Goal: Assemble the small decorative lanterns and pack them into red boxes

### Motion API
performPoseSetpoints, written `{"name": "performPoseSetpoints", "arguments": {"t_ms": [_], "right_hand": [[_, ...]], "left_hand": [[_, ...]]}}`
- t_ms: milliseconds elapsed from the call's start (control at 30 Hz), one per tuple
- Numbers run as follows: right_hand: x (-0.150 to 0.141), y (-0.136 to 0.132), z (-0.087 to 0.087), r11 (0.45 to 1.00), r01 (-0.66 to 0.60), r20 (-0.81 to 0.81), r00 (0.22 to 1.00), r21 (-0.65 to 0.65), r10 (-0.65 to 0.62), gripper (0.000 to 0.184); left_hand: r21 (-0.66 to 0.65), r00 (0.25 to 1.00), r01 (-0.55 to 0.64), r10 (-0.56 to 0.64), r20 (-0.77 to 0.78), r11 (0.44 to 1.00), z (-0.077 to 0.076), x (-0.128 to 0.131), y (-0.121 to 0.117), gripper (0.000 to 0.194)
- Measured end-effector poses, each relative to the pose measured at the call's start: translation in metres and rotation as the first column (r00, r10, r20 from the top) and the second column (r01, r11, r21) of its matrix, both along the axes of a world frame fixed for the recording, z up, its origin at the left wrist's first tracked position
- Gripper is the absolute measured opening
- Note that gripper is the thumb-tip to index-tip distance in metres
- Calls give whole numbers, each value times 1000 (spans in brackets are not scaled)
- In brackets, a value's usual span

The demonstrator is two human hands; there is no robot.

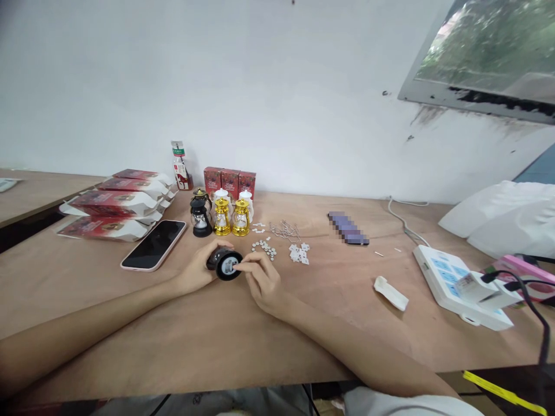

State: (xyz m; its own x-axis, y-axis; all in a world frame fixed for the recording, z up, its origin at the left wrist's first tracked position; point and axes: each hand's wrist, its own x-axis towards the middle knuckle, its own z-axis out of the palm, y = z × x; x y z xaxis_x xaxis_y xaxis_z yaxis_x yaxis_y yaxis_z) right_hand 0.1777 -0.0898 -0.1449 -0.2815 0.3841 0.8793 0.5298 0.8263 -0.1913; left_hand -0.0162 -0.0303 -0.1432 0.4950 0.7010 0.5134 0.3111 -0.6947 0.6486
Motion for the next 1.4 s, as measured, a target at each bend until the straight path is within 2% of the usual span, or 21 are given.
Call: {"name": "performPoseSetpoints", "arguments": {"t_ms": [100,333,700,833,1000,1200,1400], "right_hand": [[-3,-1,-1,999,-36,46,998,-1,36,35],[-3,1,-1,1000,-22,44,999,21,21,31],[-6,0,4,980,-70,86,995,185,54,24],[-6,0,4,980,-84,94,993,181,68,25],[-5,0,2,980,-43,69,997,194,30,22],[-3,2,0,977,-53,113,993,209,30,20],[-3,4,-6,966,-91,140,988,242,58,27]], "left_hand": [[18,1000,-4,4,-29,1000,0,-1,-1,47],[39,998,-10,13,-58,999,0,-1,-1,51],[41,981,-52,59,-182,998,0,-2,-4,58],[59,976,-62,73,-207,996,0,-2,-5,57],[67,971,-71,85,-224,995,1,-1,-5,55],[67,969,-62,76,-234,996,2,-1,-6,55],[51,968,-66,76,-238,996,3,0,-7,56]]}}
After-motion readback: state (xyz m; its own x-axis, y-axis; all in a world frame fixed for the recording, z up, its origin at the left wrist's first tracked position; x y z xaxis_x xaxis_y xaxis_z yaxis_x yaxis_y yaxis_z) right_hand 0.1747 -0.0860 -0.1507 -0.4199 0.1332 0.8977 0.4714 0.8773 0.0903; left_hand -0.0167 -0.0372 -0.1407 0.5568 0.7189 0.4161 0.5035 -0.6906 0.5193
